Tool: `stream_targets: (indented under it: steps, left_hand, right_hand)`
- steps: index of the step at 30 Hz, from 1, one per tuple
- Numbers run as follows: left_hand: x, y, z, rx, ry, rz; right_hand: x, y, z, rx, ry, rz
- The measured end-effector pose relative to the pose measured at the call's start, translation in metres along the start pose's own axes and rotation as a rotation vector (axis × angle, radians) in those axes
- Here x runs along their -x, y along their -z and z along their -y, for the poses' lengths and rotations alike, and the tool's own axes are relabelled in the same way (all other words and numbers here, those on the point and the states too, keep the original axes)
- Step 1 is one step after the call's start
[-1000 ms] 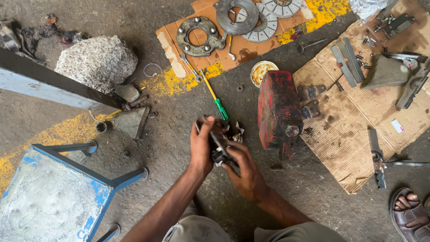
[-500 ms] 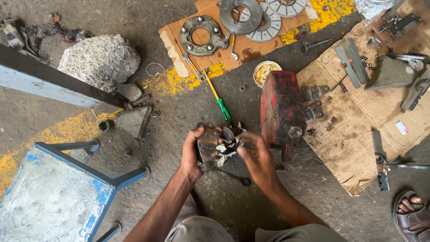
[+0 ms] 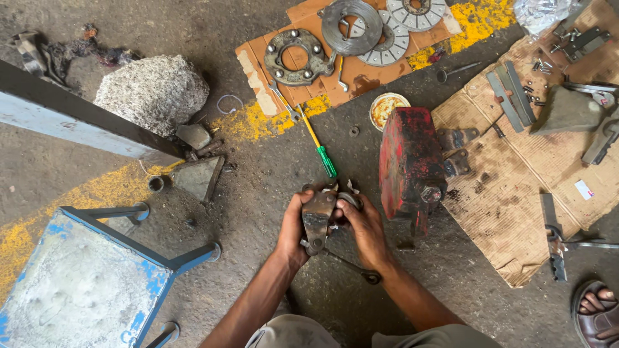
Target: The person cleans and assembles mechanical machinery parts, including clutch plates and a mounting bracket, using a cloth and screwdriver in a workshop.
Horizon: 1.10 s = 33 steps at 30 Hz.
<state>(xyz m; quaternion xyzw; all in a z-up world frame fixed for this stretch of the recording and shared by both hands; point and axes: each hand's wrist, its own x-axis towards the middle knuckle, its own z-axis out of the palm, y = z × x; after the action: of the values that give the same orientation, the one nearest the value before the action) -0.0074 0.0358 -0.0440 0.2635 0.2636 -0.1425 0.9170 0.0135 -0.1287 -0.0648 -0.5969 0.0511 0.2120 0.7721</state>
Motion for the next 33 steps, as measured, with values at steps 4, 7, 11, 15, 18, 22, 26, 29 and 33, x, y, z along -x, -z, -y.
stream_targets:
  steps: [4,7,11,15,18,22,26,29,33]
  left_hand:
    - [0.001,-0.006,-0.005,-0.086,0.070,-0.102]
    - [0.005,-0.010,-0.007,-0.150,0.073,-0.103]
    - [0.009,-0.010,-0.007,-0.242,0.037,-0.108]
    - [0.006,-0.005,-0.007,-0.265,-0.035,-0.087]
    - [0.002,0.003,-0.007,-0.221,0.006,-0.069]
    - [0.000,0.016,-0.010,-0.226,0.122,0.040]
    - [-0.002,0.019,-0.007,-0.201,0.172,0.084]
    - [-0.002,0.021,-0.008,-0.174,0.202,0.119]
    - [-0.001,0.021,-0.008,-0.206,0.193,0.140]
  right_hand:
    - [0.005,-0.003,0.008,0.178,0.008,-0.069]
    - [0.005,-0.003,0.015,0.246,0.091,-0.099]
    - [0.004,-0.007,0.020,0.325,0.171,-0.124]
    - [0.001,-0.004,0.023,0.337,0.196,-0.065]
    - [-0.001,0.011,0.028,0.216,0.149,0.158]
    - [0.000,0.024,0.036,0.213,0.061,0.277]
    - [0.010,0.021,0.052,0.551,0.299,0.280]
    - [0.013,0.016,0.075,0.706,0.286,0.360]
    - [0.014,0.016,0.106,0.753,0.138,0.514]
